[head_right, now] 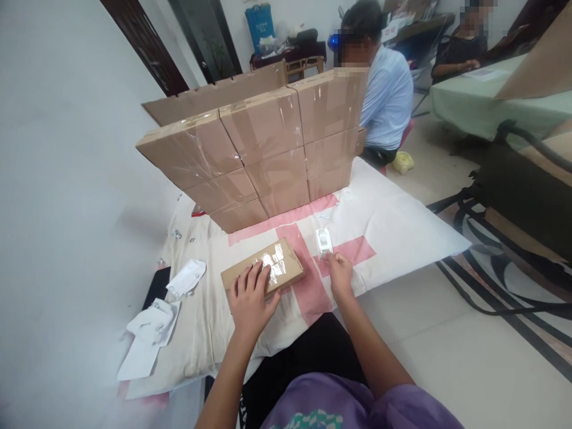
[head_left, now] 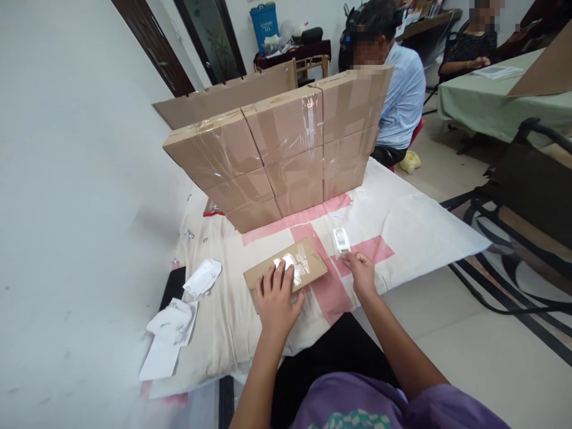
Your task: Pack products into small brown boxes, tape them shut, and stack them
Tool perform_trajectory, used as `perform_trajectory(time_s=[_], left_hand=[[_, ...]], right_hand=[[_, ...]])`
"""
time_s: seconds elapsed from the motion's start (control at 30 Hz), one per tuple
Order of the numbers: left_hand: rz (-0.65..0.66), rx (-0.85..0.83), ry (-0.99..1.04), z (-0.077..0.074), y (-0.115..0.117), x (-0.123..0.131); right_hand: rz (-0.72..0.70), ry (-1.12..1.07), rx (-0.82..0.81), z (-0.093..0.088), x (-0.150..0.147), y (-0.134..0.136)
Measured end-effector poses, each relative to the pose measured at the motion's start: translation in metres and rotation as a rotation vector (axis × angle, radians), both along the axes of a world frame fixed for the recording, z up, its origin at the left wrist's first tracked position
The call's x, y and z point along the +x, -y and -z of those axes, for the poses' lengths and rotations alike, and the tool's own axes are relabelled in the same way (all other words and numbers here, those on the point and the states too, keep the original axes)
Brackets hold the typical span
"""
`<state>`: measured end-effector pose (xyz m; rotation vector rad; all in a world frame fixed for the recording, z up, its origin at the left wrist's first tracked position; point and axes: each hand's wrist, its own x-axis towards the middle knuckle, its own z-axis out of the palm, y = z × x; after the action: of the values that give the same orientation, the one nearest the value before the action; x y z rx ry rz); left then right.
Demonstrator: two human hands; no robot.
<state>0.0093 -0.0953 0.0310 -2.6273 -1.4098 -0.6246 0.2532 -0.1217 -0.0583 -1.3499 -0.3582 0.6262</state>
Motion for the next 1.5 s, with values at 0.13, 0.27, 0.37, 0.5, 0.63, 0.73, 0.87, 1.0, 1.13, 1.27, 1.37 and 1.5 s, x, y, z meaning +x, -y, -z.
perform_trajectory(time_s=[0.13,0.27,0.37,0.5,0.63,0.73,0.87,1.0,1.13,1.27,1.37,1.5], left_hand=[[0.007,0.002,-0.012,-0.003,-0.001,0.000],[0.007,0.014,-0.020,-0.004,-0.003,0.001],[0.010,0.016,-0.028,-0.004,-0.006,0.001],[0.008,0.017,-0.029,-0.002,-0.008,0.001],[0.007,0.021,-0.023,-0.002,-0.007,0.001],[0.008,0.027,-0.019,-0.002,-0.007,0.001],[0.008,0.025,-0.015,-0.001,-0.006,0.001],[0.010,0.030,-0.020,-0.002,-0.006,0.000],[-0.006,0.052,-0.012,-0.002,-0.006,0.002],[-0.024,0.053,-0.009,0.000,-0.006,0.003],[-0.015,0.053,-0.013,0.003,-0.009,0.002],[-0.033,0.026,-0.015,0.006,-0.013,0.002]], right_hand=[[0.005,-0.119,0.005,-0.006,-0.004,0.000],[0.025,-0.167,0.040,-0.009,-0.011,-0.001],[0.045,-0.174,0.070,-0.008,-0.016,-0.003],[0.057,-0.176,0.089,-0.005,-0.020,-0.005],[0.074,-0.183,0.086,-0.001,-0.019,-0.007],[0.075,-0.189,0.076,0.003,-0.018,-0.009],[0.069,-0.175,0.055,0.008,-0.016,-0.010],[0.075,-0.130,0.046,0.011,-0.016,-0.010],[0.088,-0.078,0.031,0.014,-0.017,-0.011],[0.095,-0.024,0.000,0.020,-0.017,-0.013],[0.071,0.016,-0.052,0.026,-0.015,-0.014],[0.024,0.087,-0.148,0.034,-0.010,-0.015]])
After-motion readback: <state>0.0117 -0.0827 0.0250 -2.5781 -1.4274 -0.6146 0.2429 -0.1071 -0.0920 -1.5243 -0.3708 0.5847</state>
